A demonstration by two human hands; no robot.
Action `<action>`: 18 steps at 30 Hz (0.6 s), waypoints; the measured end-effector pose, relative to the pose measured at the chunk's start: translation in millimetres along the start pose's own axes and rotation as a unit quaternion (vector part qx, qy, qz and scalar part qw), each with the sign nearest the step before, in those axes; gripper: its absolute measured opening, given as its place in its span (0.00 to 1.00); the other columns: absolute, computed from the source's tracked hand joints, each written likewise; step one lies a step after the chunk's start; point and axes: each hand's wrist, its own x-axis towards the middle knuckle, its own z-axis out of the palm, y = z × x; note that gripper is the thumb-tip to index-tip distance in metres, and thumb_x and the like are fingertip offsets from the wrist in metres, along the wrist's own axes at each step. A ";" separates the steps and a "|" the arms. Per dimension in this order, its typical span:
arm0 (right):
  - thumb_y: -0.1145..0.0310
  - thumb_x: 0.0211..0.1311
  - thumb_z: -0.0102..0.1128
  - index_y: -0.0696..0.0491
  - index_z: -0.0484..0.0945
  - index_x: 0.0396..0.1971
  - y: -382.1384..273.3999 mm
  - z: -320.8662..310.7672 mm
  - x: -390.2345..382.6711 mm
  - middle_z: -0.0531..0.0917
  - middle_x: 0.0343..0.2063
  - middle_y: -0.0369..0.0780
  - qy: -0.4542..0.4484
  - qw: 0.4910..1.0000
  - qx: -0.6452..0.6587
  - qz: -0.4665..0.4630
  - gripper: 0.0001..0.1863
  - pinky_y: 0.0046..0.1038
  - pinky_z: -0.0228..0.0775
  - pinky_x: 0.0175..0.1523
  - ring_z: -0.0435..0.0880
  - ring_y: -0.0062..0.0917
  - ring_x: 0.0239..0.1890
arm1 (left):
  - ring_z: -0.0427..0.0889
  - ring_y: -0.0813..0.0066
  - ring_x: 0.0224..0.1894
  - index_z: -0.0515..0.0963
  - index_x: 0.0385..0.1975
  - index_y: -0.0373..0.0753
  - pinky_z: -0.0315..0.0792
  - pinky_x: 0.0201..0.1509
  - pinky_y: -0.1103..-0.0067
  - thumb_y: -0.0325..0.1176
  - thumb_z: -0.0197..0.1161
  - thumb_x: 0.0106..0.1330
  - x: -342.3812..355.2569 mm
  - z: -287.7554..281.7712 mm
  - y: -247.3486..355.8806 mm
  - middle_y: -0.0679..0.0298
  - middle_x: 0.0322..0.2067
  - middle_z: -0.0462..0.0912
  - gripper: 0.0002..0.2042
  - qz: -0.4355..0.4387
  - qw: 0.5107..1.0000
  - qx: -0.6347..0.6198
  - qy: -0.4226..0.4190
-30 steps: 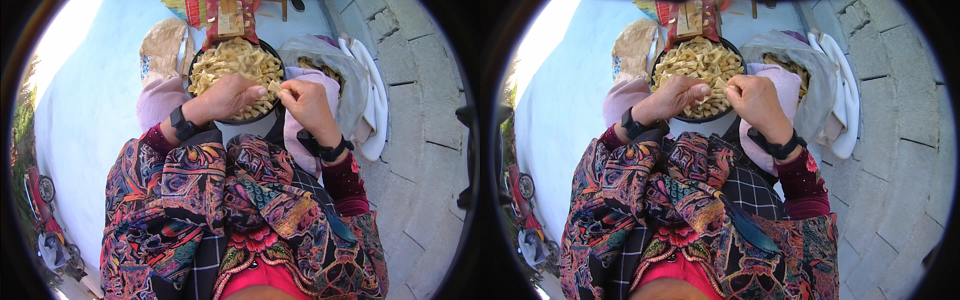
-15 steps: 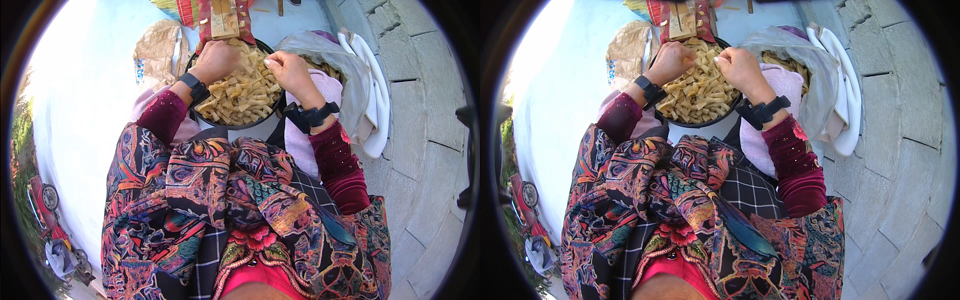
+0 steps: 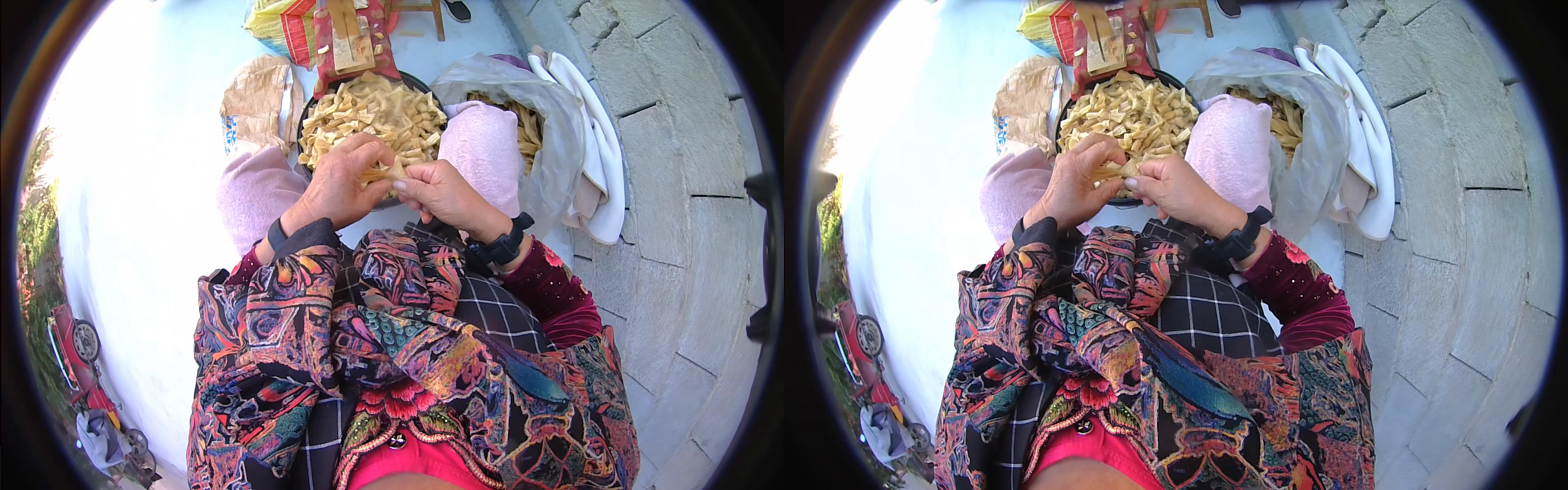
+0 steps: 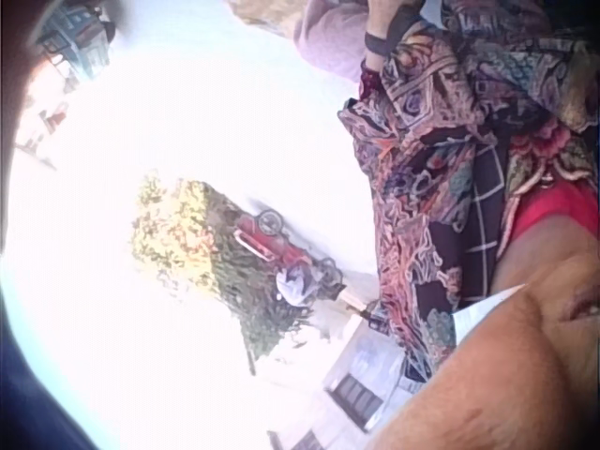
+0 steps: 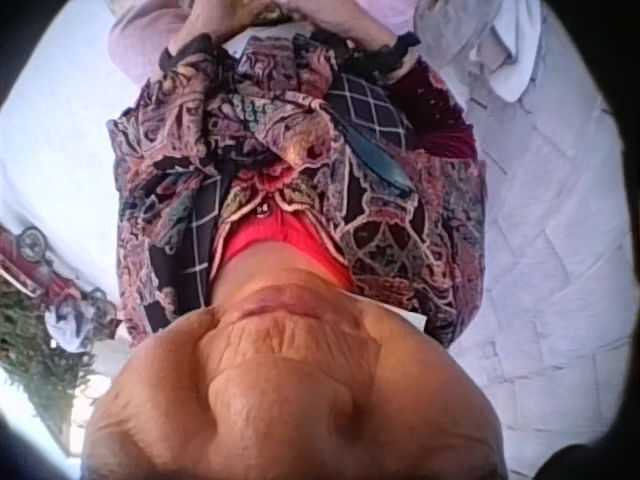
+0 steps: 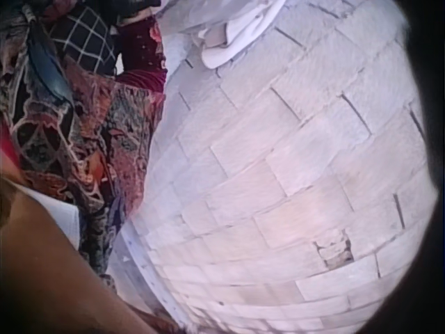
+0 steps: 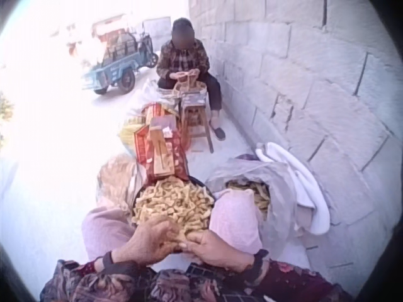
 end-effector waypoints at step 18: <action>0.59 0.62 0.54 0.53 0.74 0.21 -13.6 -5.1 -33.2 0.70 0.14 0.28 -0.101 0.989 0.106 0.029 0.15 0.12 0.51 0.17 0.63 0.08 0.13 | 0.71 0.85 0.34 0.73 0.27 0.39 0.66 0.33 0.87 0.20 0.63 0.48 -10.4 2.9 22.6 0.70 0.33 0.70 0.08 -0.097 0.924 -0.347 -0.125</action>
